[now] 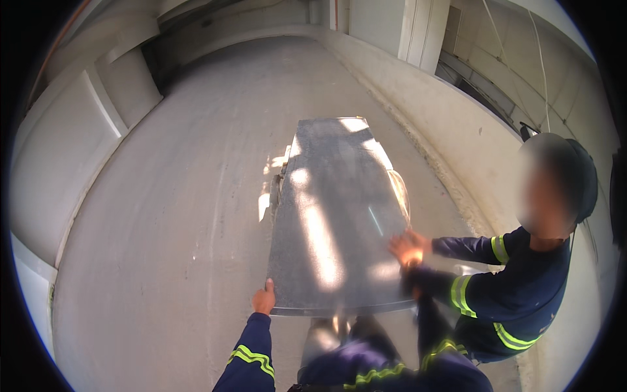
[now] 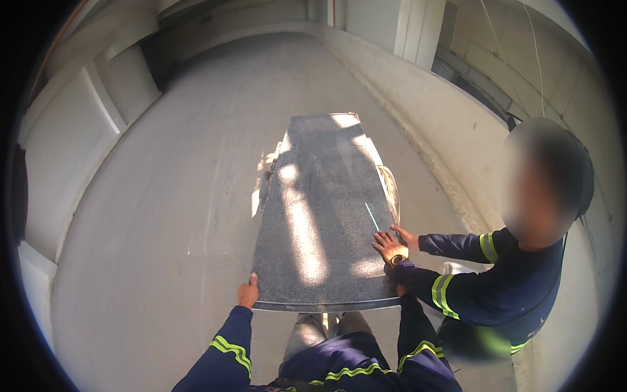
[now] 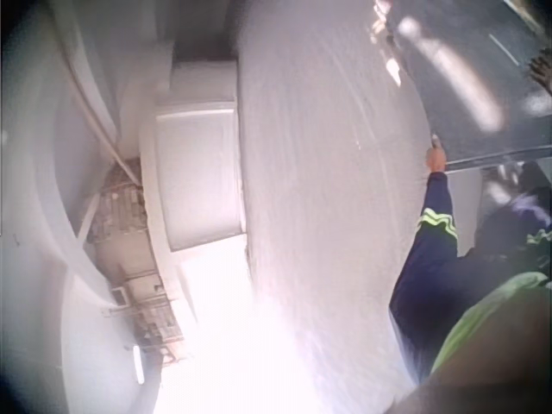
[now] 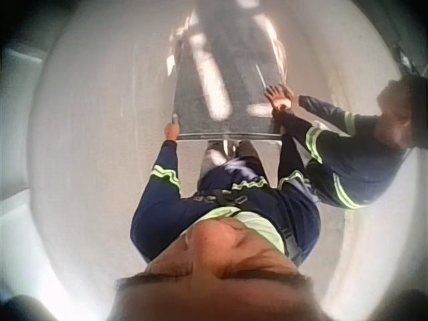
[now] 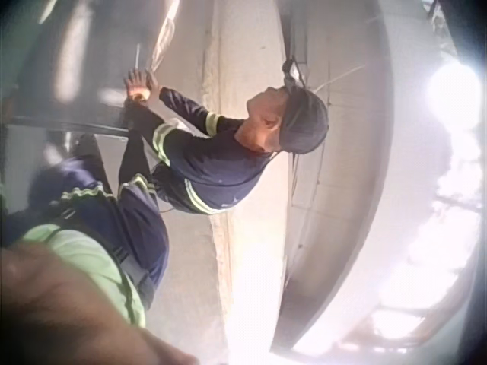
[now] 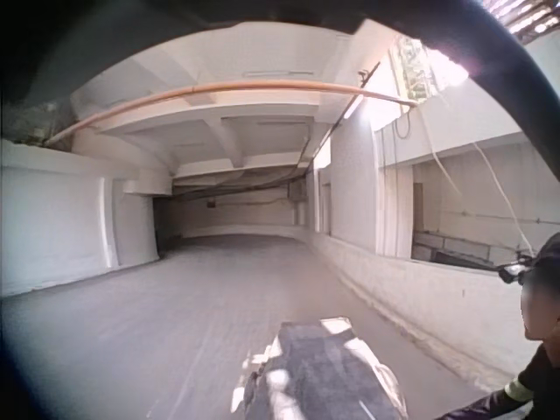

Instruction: The person and a coworker carry a large rectangular sheet through a parking garage. They move from a curved ramp area into a main parking area with marked spaces and parked motorcycles.

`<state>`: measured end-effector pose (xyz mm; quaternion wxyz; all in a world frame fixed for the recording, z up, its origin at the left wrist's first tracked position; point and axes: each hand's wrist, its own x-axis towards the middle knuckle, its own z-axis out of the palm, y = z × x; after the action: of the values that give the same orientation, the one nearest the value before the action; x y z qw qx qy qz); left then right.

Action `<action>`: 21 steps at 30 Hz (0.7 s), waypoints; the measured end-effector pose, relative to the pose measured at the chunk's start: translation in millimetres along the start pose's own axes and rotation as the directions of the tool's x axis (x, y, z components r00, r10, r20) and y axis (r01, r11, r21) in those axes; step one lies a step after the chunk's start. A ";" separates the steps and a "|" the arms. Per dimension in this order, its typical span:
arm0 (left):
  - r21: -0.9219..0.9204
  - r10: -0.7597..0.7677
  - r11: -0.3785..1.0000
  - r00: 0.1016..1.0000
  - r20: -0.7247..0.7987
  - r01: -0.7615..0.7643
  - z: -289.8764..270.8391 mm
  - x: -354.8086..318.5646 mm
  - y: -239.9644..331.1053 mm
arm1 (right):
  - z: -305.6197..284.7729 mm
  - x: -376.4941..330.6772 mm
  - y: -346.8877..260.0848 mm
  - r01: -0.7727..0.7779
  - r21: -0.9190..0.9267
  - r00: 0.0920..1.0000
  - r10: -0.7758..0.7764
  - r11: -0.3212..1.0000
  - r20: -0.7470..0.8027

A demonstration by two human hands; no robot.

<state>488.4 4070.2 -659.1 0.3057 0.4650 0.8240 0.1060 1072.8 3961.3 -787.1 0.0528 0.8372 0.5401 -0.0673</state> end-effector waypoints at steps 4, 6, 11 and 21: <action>-0.009 0.026 1.000 1.000 0.014 -0.025 9.9 91.4 58.2 | 0.0 106.5 -36.6 0.000 0.021 1.000 0.001 1.000 -0.029; -0.011 -0.007 1.000 0.998 0.065 0.007 13.6 130.6 82.1 | -1.0 156.5 -52.5 -0.001 0.029 1.000 0.001 1.000 -0.013; 0.049 0.021 0.999 1.000 0.022 -0.022 17.6 216.0 142.7 | -5.7 259.9 -82.8 -0.009 0.047 1.000 0.010 0.999 -0.024; -0.003 0.003 1.000 1.000 0.025 -0.003 39.0 362.5 246.7 | -1.4 444.2 -118.7 0.042 0.056 0.999 -0.040 0.998 -0.027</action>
<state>547.0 4501.7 -723.6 0.3163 0.4670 0.8194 0.1020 1145.7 4408.9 -863.0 0.0209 0.8279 0.5557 -0.0727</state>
